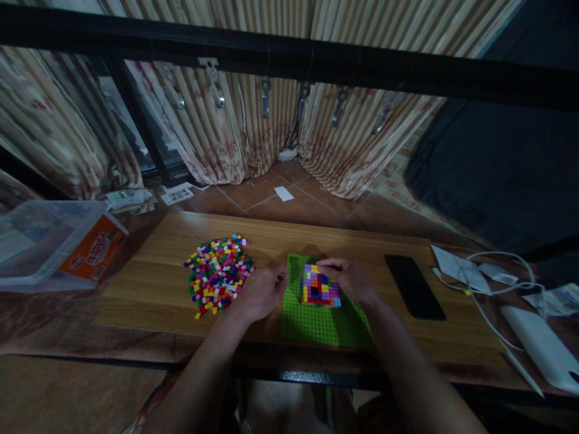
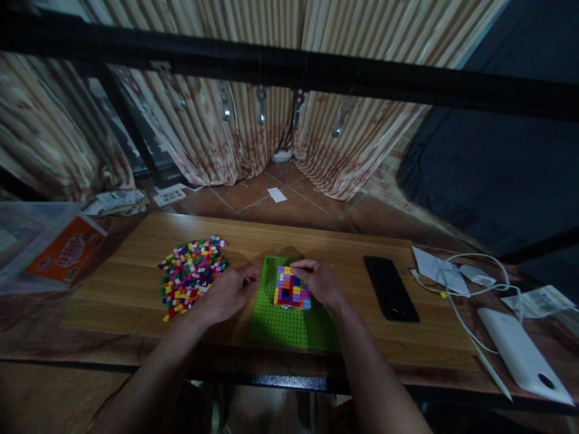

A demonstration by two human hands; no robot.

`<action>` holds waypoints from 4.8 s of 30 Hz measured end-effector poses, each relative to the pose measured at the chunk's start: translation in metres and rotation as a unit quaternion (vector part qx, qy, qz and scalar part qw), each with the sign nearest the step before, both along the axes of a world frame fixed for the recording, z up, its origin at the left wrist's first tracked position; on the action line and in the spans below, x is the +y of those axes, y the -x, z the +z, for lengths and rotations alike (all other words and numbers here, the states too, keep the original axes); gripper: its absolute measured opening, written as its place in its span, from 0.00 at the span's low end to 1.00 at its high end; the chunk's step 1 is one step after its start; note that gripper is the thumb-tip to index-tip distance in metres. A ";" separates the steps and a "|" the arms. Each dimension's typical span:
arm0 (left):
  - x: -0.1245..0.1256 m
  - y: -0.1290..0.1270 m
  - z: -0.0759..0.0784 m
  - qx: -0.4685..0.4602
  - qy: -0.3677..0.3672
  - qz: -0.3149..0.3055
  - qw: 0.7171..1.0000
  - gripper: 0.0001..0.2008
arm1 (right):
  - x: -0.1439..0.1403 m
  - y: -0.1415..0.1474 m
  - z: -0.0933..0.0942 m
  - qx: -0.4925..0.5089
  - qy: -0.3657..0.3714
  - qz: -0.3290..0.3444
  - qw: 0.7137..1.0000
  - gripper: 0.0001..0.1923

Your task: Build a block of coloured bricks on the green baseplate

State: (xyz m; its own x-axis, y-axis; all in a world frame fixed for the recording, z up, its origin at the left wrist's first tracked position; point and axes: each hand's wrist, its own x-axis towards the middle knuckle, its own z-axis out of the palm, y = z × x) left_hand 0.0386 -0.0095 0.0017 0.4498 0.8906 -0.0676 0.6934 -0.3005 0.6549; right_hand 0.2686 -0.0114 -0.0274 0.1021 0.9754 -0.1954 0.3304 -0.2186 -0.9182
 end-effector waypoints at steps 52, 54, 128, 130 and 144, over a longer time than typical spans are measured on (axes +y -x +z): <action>0.038 0.076 0.016 -0.366 -0.142 0.359 0.847 0.11 | -0.034 0.036 0.017 -0.152 -0.241 -0.001 0.958 0.14; 0.038 0.082 0.022 -0.414 -0.135 0.383 0.815 0.09 | -0.043 0.058 0.017 -0.167 -0.257 0.064 0.950 0.11; -0.008 -0.027 0.000 -0.390 0.195 0.059 0.898 0.10 | -0.038 0.013 0.029 0.113 -0.130 -0.078 0.982 0.12; -0.003 -0.024 -0.004 -0.375 0.178 0.093 0.905 0.09 | -0.035 -0.001 0.026 0.033 -0.144 -0.102 0.984 0.11; 0.000 -0.025 -0.021 -0.300 0.116 0.107 0.941 0.09 | -0.029 0.006 0.014 -0.286 -0.195 0.064 0.936 0.10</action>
State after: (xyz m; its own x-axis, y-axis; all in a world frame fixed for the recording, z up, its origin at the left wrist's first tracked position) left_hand 0.0641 -0.0097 -0.0198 0.2816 0.9575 -0.0629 0.2056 0.0038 0.9786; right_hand 0.2623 -0.0406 -0.0136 -0.0413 0.9725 0.2292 0.7931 0.1715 -0.5845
